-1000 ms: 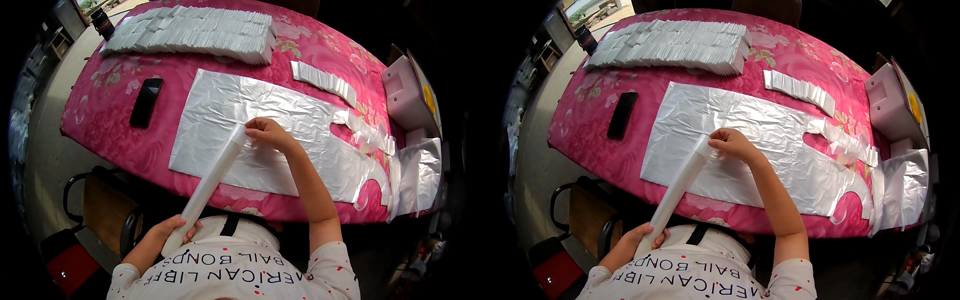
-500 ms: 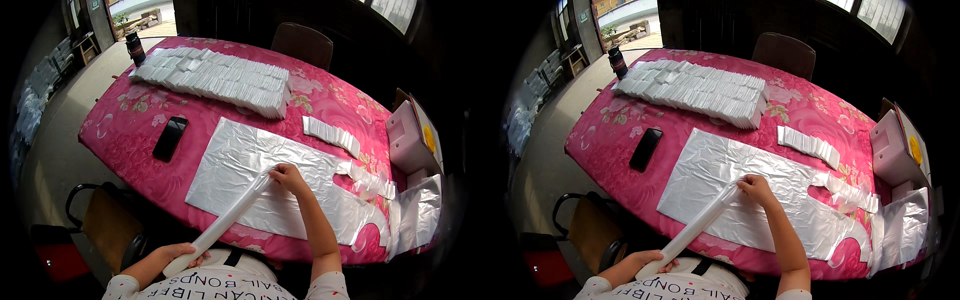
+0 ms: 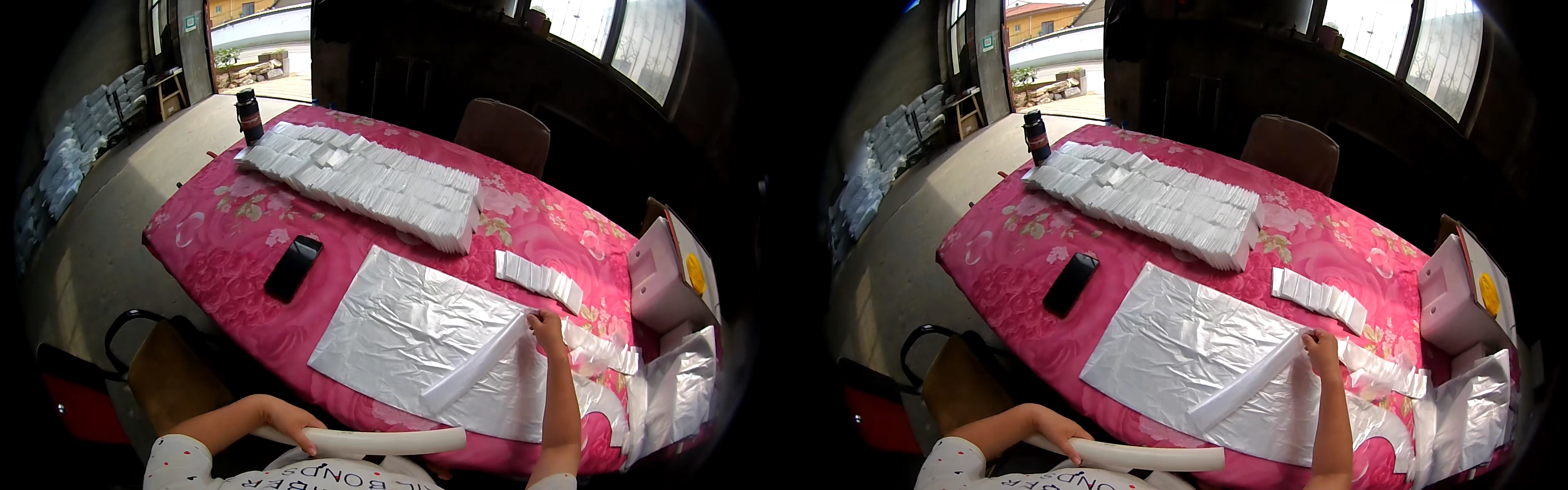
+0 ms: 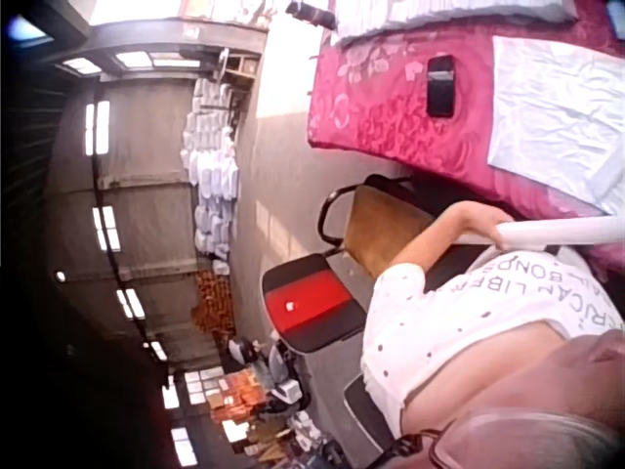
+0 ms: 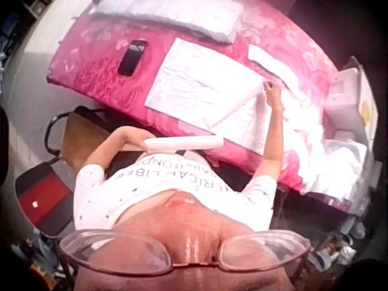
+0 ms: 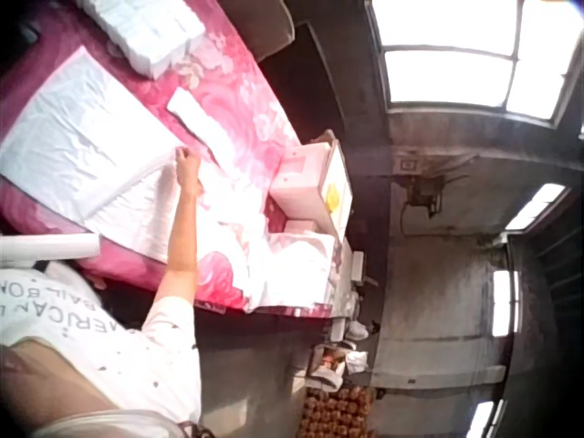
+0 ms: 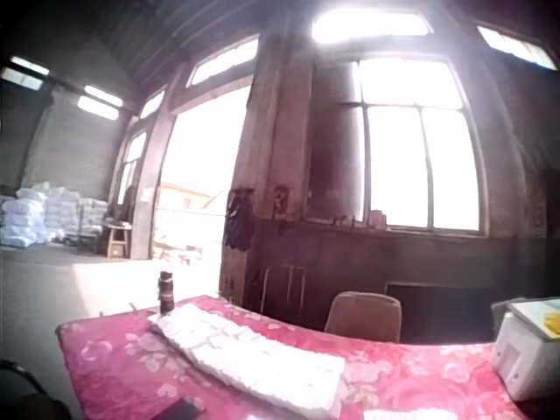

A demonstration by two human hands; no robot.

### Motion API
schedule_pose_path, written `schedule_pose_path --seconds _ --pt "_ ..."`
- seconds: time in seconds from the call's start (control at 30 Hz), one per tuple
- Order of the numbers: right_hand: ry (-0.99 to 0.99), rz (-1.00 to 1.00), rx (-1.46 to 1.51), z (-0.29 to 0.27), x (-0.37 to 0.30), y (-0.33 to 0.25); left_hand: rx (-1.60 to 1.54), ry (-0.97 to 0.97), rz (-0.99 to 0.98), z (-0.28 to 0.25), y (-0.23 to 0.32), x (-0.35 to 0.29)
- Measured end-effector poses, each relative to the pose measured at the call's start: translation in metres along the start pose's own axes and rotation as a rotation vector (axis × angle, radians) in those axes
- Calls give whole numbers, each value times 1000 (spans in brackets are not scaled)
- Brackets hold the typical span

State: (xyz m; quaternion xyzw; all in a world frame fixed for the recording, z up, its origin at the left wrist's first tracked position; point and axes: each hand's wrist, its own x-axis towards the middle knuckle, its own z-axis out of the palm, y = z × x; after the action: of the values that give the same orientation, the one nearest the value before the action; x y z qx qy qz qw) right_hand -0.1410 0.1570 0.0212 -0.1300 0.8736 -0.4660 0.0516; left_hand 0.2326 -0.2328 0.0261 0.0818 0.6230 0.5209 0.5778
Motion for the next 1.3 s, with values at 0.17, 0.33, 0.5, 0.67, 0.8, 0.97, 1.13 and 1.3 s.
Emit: schedule_pose_path --seconds 0.17,0.33,0.5,0.67,0.8,0.97,1.13,1.3 --pt "-181 -15 11 43 -4 -30 836 510 72 -33 111 32" --pt "-270 -46 -54 66 2 -49 1248 819 166 -65 135 86" --pt "-283 -55 -74 67 7 -58 1201 1005 944 -47 119 115" --pt "-316 -37 -89 68 14 -52 1233 723 744 -21 92 123" --pt "-289 -1 -14 69 17 -47 1301 625 615 -14 74 121" --pt "57 -108 -61 68 -4 -48 1301 614 559 -3 76 124" --pt "-385 -470 -261 74 -126 -92 1312 655 476 7 71 126" --pt "-227 -476 -465 69 -163 -74 1297 660 469 11 72 125"
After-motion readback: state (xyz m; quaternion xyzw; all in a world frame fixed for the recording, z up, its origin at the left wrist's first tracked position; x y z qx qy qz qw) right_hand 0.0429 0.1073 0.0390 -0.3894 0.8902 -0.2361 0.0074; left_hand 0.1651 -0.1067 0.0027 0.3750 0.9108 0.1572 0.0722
